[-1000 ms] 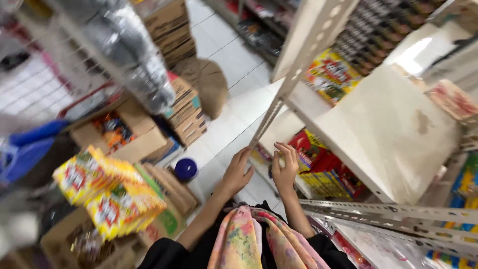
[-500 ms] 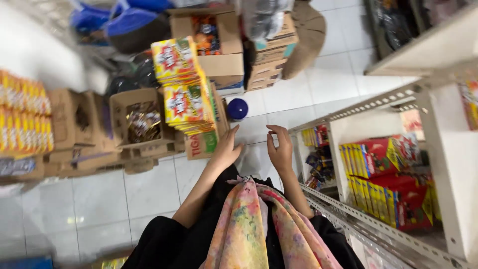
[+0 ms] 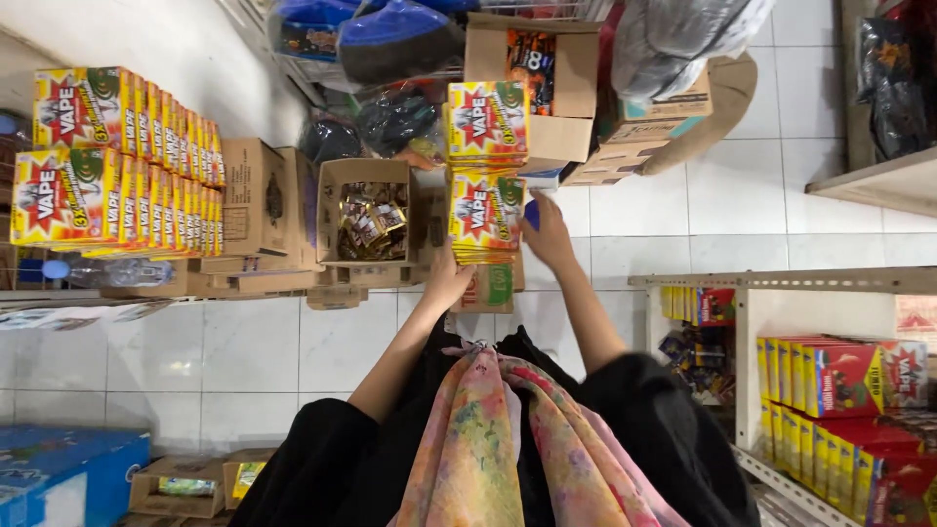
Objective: The person restocks a shelf by taking boxes of mosquito repellent coils from stacks on the floor and arranging them on the shelf.
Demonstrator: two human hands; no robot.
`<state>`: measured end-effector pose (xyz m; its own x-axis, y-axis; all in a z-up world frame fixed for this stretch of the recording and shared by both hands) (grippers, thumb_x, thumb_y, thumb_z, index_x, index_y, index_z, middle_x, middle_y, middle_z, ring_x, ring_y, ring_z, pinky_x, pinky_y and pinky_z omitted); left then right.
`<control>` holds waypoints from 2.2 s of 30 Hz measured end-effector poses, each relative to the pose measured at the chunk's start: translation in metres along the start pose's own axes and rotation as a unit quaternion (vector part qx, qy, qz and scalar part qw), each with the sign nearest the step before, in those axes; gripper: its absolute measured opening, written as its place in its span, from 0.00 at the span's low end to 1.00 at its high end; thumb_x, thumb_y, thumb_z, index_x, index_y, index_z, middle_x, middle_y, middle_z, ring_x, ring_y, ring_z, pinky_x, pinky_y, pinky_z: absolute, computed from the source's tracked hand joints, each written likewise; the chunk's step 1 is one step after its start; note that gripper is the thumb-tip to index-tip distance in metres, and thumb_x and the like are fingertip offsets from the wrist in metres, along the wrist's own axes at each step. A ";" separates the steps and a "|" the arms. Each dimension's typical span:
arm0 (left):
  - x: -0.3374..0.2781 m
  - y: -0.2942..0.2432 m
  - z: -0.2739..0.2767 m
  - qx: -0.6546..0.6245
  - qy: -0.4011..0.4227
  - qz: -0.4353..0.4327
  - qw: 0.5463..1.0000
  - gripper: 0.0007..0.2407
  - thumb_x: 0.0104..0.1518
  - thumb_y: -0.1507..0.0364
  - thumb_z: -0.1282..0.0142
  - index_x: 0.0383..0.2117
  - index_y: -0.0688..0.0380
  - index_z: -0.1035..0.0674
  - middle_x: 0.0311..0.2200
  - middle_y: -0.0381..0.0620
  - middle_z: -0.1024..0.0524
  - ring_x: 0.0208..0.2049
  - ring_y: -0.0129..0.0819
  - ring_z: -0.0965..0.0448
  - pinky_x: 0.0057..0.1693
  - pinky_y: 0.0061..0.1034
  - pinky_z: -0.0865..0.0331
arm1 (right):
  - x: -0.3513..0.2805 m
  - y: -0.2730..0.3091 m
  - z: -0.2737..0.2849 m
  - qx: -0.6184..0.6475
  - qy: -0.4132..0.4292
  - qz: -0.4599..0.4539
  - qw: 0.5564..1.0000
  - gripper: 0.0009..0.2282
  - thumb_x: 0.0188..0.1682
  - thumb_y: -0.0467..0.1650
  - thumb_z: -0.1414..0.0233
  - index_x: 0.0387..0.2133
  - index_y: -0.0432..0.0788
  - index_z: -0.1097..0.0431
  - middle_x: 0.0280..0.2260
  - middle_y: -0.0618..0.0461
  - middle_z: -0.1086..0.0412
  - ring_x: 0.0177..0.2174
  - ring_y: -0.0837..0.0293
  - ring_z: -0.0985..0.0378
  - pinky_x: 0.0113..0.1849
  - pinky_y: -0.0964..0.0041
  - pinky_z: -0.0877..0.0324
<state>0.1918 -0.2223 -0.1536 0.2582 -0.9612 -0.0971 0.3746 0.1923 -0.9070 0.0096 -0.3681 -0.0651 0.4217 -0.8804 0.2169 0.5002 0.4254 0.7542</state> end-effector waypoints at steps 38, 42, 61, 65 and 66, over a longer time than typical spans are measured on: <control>-0.032 -0.116 -0.052 -0.391 0.248 0.080 0.883 0.23 0.64 0.70 0.51 0.65 0.57 0.40 0.53 0.50 0.27 0.45 0.37 0.21 0.46 0.32 0.23 | -0.097 0.119 0.141 -0.226 -0.156 -0.123 0.954 0.29 0.52 0.39 0.47 0.67 0.44 0.42 0.68 0.37 0.48 0.68 0.38 0.53 0.64 0.35 0.61; -0.026 -0.136 -0.109 -0.368 0.276 0.004 0.888 0.22 0.70 0.70 0.51 0.68 0.60 0.40 0.58 0.50 0.28 0.56 0.33 0.26 0.57 0.28 0.28 | -0.122 0.111 0.191 -0.155 -0.229 -0.094 0.957 0.26 0.53 0.38 0.45 0.64 0.47 0.42 0.66 0.45 0.43 0.67 0.44 0.47 0.67 0.41 0.56; -0.089 -0.370 -0.319 -0.375 0.481 0.071 0.790 0.22 0.66 0.66 0.52 0.65 0.60 0.39 0.50 0.54 0.25 0.46 0.39 0.19 0.47 0.35 0.19 | -0.326 0.024 0.396 -0.030 -0.378 -0.153 0.913 0.30 0.48 0.31 0.46 0.67 0.44 0.42 0.72 0.36 0.53 0.71 0.38 0.50 0.66 0.47 0.47; -0.092 -0.415 -0.356 -0.311 0.520 0.014 0.795 0.25 0.67 0.66 0.53 0.68 0.62 0.41 0.53 0.53 0.27 0.48 0.37 0.19 0.46 0.34 0.19 | -0.343 0.028 0.416 -0.084 -0.442 -0.137 0.883 0.38 0.38 0.34 0.33 0.64 0.42 0.43 0.68 0.30 0.60 0.67 0.33 0.51 0.61 0.48 0.43; -0.095 -0.426 -0.370 -0.304 0.544 0.000 0.782 0.25 0.67 0.66 0.54 0.68 0.62 0.42 0.55 0.53 0.28 0.49 0.38 0.20 0.47 0.34 0.19 | -0.348 0.023 0.423 -0.107 -0.451 -0.156 0.872 0.38 0.39 0.32 0.33 0.65 0.43 0.43 0.69 0.31 0.58 0.67 0.33 0.50 0.61 0.48 0.43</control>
<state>-0.3220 -0.2861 0.0905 -0.7765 -0.6238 -0.0887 -0.2031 0.3810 -0.9020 -0.4460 -0.1403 0.1390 -0.4781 -0.7258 0.4945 0.6549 0.0806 0.7514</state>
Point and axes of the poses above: each hand's wrist, its own x-axis towards the middle knuckle, its own z-axis out of the back of the hand, y = z × x, the point moved 10 cm from there along x, towards the middle knuckle
